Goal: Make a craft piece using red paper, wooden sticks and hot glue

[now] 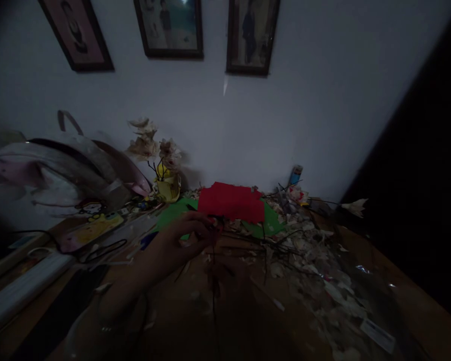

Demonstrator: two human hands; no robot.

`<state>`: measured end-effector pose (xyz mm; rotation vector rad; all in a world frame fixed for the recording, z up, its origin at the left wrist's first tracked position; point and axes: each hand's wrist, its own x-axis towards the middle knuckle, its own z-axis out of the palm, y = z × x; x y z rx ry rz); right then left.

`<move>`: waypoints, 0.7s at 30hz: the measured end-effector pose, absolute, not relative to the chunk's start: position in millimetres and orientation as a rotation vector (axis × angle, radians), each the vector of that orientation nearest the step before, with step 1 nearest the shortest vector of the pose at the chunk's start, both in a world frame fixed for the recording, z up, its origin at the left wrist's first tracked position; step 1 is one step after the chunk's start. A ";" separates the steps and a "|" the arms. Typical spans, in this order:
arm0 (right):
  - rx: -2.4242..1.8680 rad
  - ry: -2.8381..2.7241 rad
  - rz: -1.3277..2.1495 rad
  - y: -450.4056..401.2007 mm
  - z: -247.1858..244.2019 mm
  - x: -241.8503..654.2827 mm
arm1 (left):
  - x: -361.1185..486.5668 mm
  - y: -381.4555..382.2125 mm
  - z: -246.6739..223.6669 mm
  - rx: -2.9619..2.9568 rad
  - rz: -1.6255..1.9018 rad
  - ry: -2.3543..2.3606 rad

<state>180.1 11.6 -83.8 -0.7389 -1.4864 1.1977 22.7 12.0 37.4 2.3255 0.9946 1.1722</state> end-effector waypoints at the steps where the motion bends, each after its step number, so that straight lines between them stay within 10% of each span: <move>1: -0.736 -1.489 1.191 11.9 -83.9 180.6 | 22.3 12.3 37.0 2.331 1.166 1.008; 21: -0.759 -1.523 1.228 3.0 -85.0 181.8 | 16.6 20.2 38.7 1.833 0.805 1.088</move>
